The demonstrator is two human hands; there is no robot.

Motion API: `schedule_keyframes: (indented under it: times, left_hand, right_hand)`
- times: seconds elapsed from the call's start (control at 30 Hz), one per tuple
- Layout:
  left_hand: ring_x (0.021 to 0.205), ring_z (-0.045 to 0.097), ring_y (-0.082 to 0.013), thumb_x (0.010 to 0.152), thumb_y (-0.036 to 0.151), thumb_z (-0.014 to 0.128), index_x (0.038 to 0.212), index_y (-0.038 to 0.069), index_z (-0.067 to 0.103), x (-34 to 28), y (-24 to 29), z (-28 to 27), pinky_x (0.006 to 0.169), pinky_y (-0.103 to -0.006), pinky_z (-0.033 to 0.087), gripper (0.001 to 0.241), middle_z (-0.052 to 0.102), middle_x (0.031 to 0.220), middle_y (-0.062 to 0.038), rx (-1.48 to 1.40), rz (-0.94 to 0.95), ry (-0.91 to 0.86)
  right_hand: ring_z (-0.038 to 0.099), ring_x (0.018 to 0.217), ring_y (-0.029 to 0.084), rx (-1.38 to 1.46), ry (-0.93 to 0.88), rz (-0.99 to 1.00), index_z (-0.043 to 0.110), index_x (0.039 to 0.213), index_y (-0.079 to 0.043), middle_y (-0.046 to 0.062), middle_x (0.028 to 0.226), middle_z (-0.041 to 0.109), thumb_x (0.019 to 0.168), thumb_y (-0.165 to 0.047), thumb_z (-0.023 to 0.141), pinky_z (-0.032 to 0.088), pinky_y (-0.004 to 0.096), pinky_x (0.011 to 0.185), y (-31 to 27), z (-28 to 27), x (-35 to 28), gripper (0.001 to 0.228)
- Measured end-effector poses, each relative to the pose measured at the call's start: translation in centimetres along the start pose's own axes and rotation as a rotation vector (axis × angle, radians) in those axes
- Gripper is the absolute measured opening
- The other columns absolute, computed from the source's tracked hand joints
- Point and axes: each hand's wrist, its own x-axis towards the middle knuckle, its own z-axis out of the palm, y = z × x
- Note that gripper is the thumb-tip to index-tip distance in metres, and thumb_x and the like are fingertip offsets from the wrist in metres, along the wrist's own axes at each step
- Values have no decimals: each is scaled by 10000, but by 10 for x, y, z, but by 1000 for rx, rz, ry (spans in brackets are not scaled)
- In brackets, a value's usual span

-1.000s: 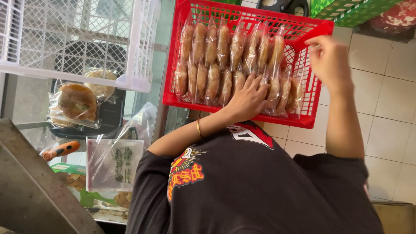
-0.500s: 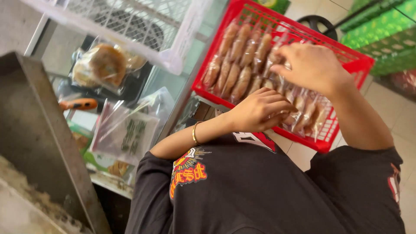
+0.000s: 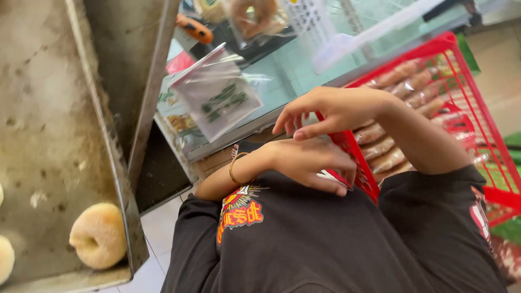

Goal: Placing pastries into plastic bags and organizing them into a red plastic crate.

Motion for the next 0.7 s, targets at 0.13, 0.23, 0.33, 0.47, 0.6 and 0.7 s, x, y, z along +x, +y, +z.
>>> schedule_keyframes:
  times: [0.13, 0.23, 0.33, 0.47, 0.6, 0.7]
  left_hand:
    - [1076, 681, -281, 1031, 321, 652, 1126, 43, 655, -44, 31, -17, 927, -391, 544, 293, 700, 1111, -113, -185, 83, -43]
    - [1064, 685, -278, 1030, 305, 658, 1101, 50, 666, -81, 37, -22, 929, -386, 543, 265, 706, 1094, -100, -119, -34, 164]
    - [1030, 684, -281, 1008, 259, 678, 1038, 51, 683, -114, 15, -12, 925, -386, 526, 210, 718, 1024, -97, 94, -356, 499]
    - [1147, 642, -323, 968, 195, 698, 1051, 36, 678, -154, -30, 6, 1033, -414, 473, 181, 702, 1113, -140, 318, -675, 954]
    - [1287, 548, -365, 938, 195, 690, 1190, 56, 661, -178, -74, 26, 1116, -462, 409, 289, 622, 1318, -184, 525, -788, 1142]
    - [1386, 447, -409, 929, 226, 727, 1274, 63, 630, -191, -96, 36, 1157, -525, 350, 394, 522, 1417, -226, 678, -895, 1177]
  right_hand:
    - [652, 860, 264, 353, -195, 19, 704, 1192, -33, 130, 948, 718, 967, -275, 652, 527, 376, 775, 55, 64, 58, 335]
    - [664, 861, 296, -218, 186, -15, 714, 1107, -59, 123, 928, 690, 921, -232, 708, 522, 397, 755, 82, 81, 88, 254]
    - [661, 890, 323, -287, 516, -7, 692, 1149, -52, 135, 953, 662, 924, -247, 745, 517, 430, 778, 126, 66, 119, 302]
    - [619, 890, 300, -79, 540, 121, 633, 1219, -1, 159, 1000, 621, 961, -373, 786, 513, 442, 770, 172, 55, 154, 478]
    - [629, 890, 242, 61, 332, 312, 687, 1182, -62, 120, 951, 648, 956, -447, 755, 515, 417, 784, 163, 56, 170, 452]
    - [646, 856, 226, 59, 328, 319, 709, 1043, -22, 109, 933, 677, 984, -370, 730, 526, 393, 781, 177, 49, 169, 354]
